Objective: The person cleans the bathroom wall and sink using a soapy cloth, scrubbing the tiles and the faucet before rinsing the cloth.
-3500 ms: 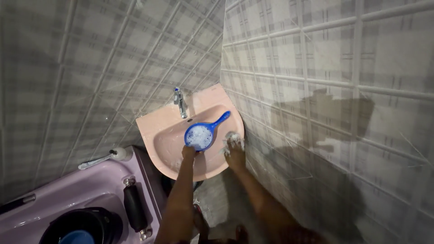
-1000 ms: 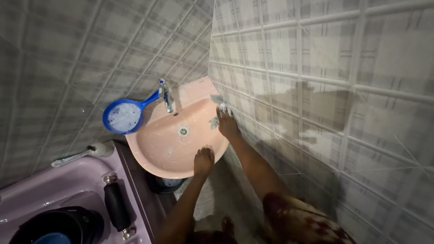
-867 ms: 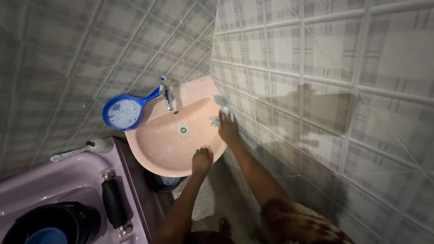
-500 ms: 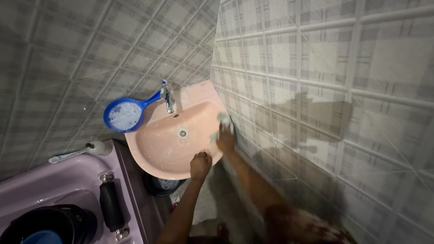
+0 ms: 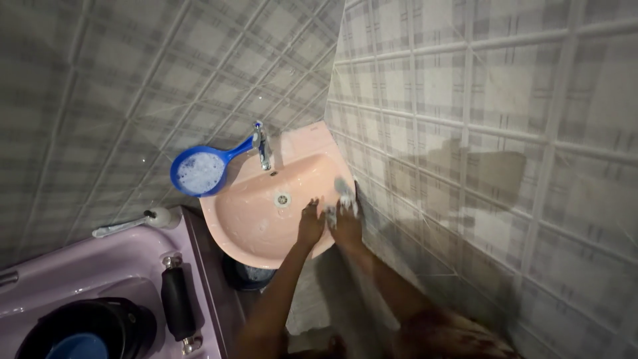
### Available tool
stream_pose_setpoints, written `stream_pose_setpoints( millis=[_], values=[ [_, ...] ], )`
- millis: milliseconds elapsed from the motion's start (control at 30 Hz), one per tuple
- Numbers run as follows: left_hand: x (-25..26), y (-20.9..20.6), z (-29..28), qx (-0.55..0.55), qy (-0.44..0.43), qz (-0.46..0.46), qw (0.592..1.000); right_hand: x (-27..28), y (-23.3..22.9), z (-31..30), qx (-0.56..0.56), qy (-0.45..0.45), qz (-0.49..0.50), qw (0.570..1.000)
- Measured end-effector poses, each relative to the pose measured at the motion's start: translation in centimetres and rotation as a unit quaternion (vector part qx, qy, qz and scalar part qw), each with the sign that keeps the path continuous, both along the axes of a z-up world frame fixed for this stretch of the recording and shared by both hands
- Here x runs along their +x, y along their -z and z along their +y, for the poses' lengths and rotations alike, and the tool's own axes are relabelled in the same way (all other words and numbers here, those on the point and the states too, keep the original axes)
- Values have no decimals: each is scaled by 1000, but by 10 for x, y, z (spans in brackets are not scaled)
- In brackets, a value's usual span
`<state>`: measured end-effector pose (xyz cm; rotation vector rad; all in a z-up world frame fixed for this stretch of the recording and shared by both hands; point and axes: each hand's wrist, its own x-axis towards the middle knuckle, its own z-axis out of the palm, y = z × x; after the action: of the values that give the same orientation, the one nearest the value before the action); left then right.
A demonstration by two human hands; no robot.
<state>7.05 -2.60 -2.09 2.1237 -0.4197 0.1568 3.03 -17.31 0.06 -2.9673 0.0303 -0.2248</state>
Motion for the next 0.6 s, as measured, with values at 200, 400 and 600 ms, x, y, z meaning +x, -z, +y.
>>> stream_pose_setpoints(
  millis=[200,400,600],
  values=[
    [64,-4,-38,34,96,-78,992,78,-6,-23,-25,-4,-69,997],
    [152,-8,-30,124,90,-196,969,195,-5,-27,21,-67,-89,994],
    [216,-13,7,163,21,-155,974,254,13,60,110,-67,-71,989]
  ],
)
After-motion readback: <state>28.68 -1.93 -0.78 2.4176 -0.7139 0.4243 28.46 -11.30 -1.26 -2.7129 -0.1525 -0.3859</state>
